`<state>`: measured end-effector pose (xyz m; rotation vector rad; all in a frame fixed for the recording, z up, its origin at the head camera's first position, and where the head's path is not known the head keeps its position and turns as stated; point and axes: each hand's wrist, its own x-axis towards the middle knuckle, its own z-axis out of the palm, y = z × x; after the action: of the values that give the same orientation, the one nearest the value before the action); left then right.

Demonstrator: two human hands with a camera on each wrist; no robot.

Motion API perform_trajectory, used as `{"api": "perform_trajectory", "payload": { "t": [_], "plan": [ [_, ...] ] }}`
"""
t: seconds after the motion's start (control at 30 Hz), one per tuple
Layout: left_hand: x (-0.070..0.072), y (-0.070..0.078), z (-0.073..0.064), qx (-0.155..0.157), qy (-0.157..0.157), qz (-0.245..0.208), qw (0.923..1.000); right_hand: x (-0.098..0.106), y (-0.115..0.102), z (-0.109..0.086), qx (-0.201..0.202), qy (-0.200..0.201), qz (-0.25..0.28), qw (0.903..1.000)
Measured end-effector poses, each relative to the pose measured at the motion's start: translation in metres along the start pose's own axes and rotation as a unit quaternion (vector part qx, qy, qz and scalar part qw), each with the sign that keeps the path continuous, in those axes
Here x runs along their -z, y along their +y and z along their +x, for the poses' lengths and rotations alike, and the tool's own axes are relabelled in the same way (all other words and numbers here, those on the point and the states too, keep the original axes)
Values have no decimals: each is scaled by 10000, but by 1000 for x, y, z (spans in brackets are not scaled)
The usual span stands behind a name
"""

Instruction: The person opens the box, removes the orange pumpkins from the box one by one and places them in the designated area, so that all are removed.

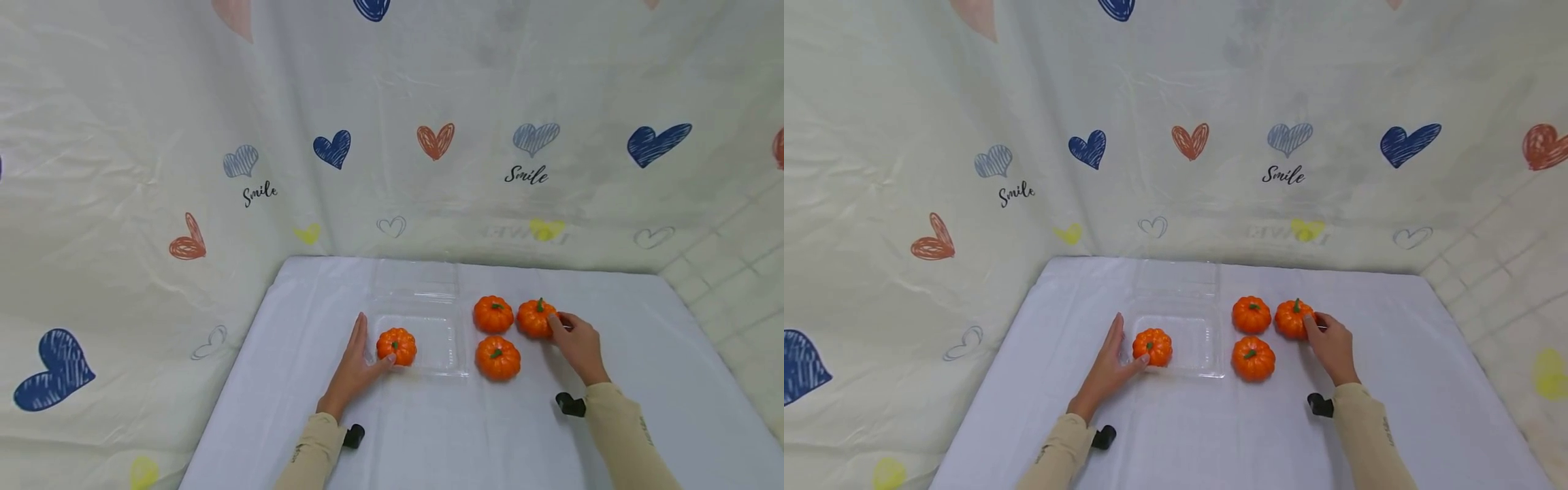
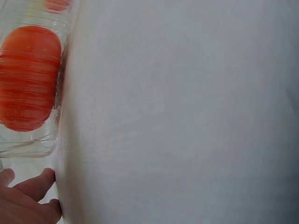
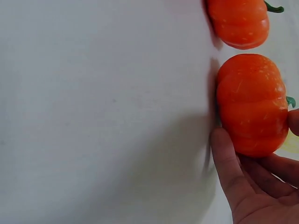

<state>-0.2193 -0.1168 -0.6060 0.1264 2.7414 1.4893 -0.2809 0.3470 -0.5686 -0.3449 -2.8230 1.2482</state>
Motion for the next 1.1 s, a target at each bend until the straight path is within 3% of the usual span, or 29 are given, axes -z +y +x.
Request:
{"api": "perform_trajectory", "payload": {
  "t": [0.33,0.73,0.97,1.1],
  "plan": [
    [0,1,1,38,10,-14,10000,-1,-1,1,-266,-250,123,9993],
    [0,1,-1,-51,7,-11,10000,-7,-3,0,-360,24,107,9993],
    [2,3,-1,-57,-15,-23,10000,3,-21,-4,-970,126,1125,9888],
    [3,3,-1,-93,-19,10,10000,8,-35,-6,-955,148,1630,9819]
  ]
}}
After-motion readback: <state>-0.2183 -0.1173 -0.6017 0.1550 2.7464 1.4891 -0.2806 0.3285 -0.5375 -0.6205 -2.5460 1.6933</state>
